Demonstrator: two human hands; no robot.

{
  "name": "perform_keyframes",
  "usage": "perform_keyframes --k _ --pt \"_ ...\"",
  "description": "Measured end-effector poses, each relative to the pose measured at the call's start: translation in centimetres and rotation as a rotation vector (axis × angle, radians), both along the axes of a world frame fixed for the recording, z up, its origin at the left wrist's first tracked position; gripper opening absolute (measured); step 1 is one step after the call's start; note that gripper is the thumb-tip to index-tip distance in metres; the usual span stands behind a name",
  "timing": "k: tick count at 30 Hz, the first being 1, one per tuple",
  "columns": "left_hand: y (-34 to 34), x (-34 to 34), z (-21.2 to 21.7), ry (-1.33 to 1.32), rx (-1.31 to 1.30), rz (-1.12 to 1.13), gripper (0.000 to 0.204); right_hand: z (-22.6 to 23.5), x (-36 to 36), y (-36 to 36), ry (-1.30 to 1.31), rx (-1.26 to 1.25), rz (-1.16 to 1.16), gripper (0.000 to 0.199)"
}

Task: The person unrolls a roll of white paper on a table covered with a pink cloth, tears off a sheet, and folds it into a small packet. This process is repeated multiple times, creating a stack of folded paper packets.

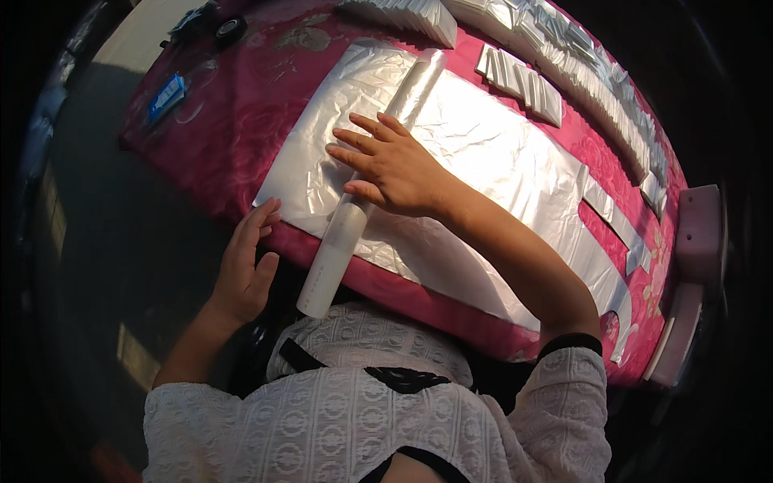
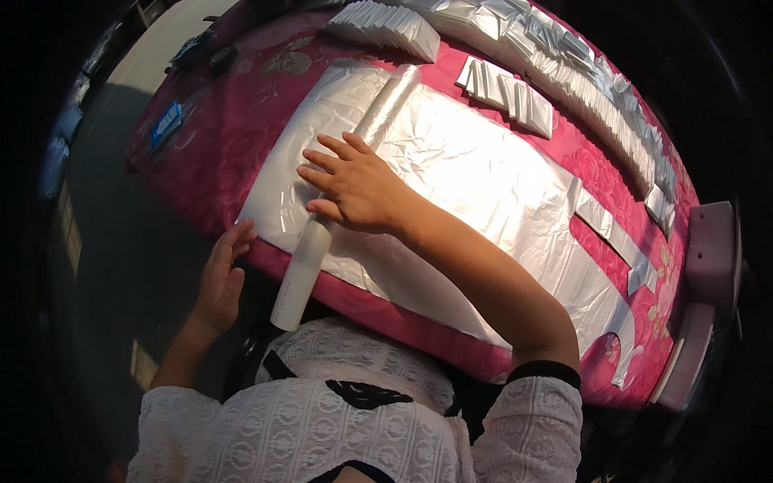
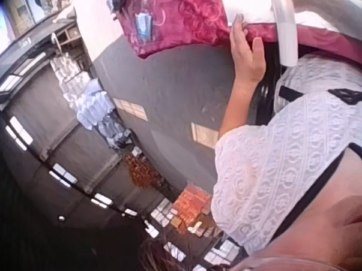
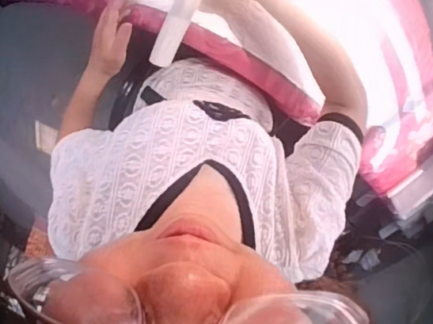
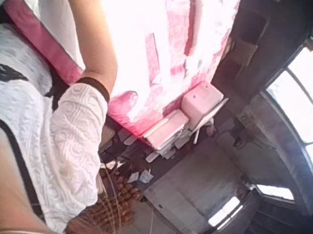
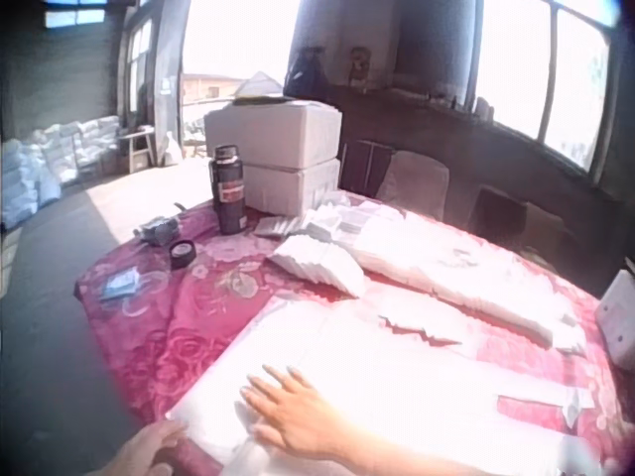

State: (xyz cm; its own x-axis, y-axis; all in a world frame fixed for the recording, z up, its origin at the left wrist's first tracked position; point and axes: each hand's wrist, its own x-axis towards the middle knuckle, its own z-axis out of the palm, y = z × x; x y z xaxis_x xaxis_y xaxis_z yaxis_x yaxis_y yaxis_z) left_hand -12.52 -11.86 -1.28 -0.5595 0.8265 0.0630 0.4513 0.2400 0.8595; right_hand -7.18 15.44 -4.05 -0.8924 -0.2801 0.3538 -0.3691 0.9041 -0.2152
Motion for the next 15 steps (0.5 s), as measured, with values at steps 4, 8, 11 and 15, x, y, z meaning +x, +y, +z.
perform_keyframes --k 4,8,11,15 --pt "0.0 1.7 -0.5 0.353 -0.295 0.046 0.081 -0.6 -6.5 -4.5 0.056 -0.097 -0.217 0.036" --pt "0.5 1.7 -0.8 0.249 -0.414 0.162 0.095 -1.0 -8.6 -7.8 0.253 -0.381 -0.741 0.051" --pt "0.1 1.5 -0.2 -0.383 -0.221 0.127 0.087 -1.9 -7.6 -7.7 0.269 -0.872 -0.839 0.073" --pt "0.4 2.4 0.9 -1.095 0.061 -0.17 0.074 2.6 -3.2 -5.7 0.026 -2.047 -0.396 0.055"
